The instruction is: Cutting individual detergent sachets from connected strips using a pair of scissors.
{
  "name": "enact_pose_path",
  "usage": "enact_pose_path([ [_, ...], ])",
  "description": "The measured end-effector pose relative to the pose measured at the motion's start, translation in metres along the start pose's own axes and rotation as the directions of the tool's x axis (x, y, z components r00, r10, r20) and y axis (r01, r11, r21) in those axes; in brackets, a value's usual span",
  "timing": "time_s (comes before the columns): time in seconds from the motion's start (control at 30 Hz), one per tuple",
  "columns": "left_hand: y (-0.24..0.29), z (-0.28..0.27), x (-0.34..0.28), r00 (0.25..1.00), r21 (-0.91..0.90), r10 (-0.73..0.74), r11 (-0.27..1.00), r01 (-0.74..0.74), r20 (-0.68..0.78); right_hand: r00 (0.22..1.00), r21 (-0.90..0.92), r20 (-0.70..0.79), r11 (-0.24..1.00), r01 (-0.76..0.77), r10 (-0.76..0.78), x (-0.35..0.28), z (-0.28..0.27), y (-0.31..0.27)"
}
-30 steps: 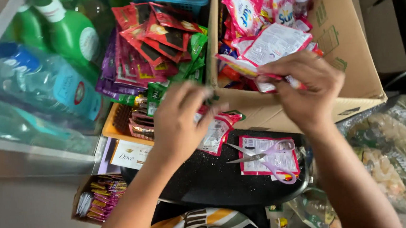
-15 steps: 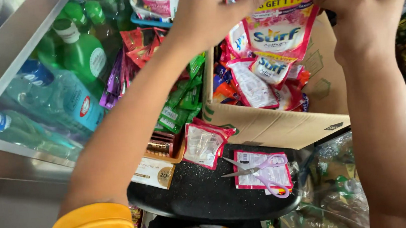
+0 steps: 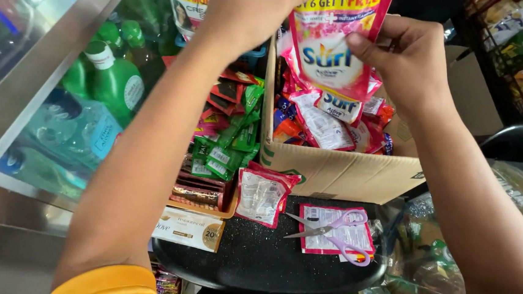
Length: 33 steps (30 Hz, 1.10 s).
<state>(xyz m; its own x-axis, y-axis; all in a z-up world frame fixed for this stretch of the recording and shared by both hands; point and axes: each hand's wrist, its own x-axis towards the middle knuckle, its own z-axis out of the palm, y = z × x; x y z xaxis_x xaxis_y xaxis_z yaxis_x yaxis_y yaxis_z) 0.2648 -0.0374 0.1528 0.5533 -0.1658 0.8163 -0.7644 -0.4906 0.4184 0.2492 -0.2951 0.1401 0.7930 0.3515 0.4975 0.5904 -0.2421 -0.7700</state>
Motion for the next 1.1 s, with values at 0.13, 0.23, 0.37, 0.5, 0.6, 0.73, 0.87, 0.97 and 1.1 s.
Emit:
enact_pose_path([
  [0.13,0.0,-0.005,-0.02,0.981,0.019,0.003,1.0,0.001,-0.196,1.0,0.169,-0.017,0.985,-0.023,0.026,0.0,0.004,0.01],
  [0.23,0.032,-0.023,-0.03,0.962,-0.121,-0.178,0.98,0.156,-0.208,0.996,0.143,-0.028,0.987,-0.076,0.08,-0.009,0.009,0.012],
  [0.37,0.02,-0.032,-0.053,0.963,-0.006,-0.011,1.0,0.01,-0.269,0.988,0.216,-0.034,0.967,-0.137,0.148,-0.022,0.02,0.012],
  [0.5,0.048,-0.042,-0.06,0.943,0.018,0.037,0.999,-0.033,-0.331,0.982,0.236,-0.091,0.962,-0.138,0.163,-0.03,0.03,0.006],
  [0.6,0.05,-0.047,-0.075,0.748,-0.275,-0.644,0.757,0.593,-0.162,0.971,0.359,-0.1,0.918,-0.168,0.216,-0.035,0.035,-0.004],
  [0.73,0.071,-0.05,-0.084,0.953,0.321,0.178,0.942,-0.094,-0.243,0.962,0.311,-0.125,0.93,-0.194,0.242,-0.038,0.038,-0.004],
  [0.87,0.093,-0.024,-0.09,0.923,0.014,-0.371,0.927,0.374,-0.101,0.964,0.091,-0.174,0.978,-0.187,0.201,-0.048,0.051,-0.006],
  [0.97,0.118,-0.018,-0.082,0.749,0.14,-0.642,0.767,0.626,0.163,0.975,0.014,-0.163,0.989,-0.148,0.149,-0.061,0.068,0.008],
  [1.1,0.115,-0.005,-0.084,0.789,0.313,-0.61,0.764,0.564,0.068,0.991,-0.071,-0.116,0.995,-0.072,0.064,-0.08,0.075,0.002],
])
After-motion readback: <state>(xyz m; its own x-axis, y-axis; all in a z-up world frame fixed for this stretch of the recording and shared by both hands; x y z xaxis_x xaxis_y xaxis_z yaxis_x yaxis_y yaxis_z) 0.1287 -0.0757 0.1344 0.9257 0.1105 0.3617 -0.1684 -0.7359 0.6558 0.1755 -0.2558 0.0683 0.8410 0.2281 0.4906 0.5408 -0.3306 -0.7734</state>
